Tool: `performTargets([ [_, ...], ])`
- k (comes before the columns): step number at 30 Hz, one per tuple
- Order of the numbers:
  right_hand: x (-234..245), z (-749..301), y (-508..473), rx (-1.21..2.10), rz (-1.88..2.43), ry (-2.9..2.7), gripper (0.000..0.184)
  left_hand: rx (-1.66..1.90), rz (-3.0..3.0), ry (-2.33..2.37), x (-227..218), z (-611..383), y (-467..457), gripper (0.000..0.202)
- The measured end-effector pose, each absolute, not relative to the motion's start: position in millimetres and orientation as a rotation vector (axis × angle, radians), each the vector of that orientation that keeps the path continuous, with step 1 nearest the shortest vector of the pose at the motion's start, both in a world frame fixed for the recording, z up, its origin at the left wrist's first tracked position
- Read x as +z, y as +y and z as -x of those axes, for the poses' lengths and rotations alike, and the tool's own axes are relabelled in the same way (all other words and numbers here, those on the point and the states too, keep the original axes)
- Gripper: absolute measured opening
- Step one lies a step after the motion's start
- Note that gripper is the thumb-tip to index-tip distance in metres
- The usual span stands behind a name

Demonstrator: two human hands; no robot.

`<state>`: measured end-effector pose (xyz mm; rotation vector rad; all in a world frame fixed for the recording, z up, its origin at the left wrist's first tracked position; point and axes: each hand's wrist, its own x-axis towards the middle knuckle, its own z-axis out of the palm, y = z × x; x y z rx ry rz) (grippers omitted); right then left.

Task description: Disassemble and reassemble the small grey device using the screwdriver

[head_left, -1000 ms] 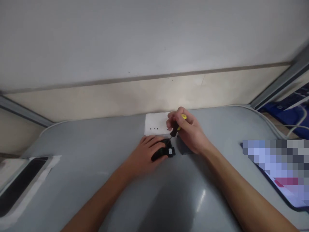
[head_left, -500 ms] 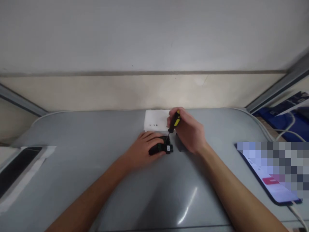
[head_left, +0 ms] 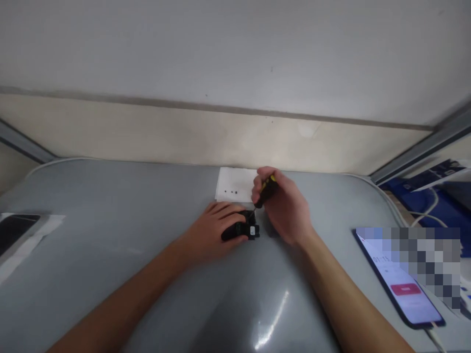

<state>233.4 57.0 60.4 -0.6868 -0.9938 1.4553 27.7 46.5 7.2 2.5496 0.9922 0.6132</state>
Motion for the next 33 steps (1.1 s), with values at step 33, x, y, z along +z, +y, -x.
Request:
performTargets([
  [33, 61.0, -234.4, 61.0, 1.272, 0.774, -1.058, 0.05, 0.606, -2.551, 0.982, 8.1, -29.3, 49.4, 0.027],
])
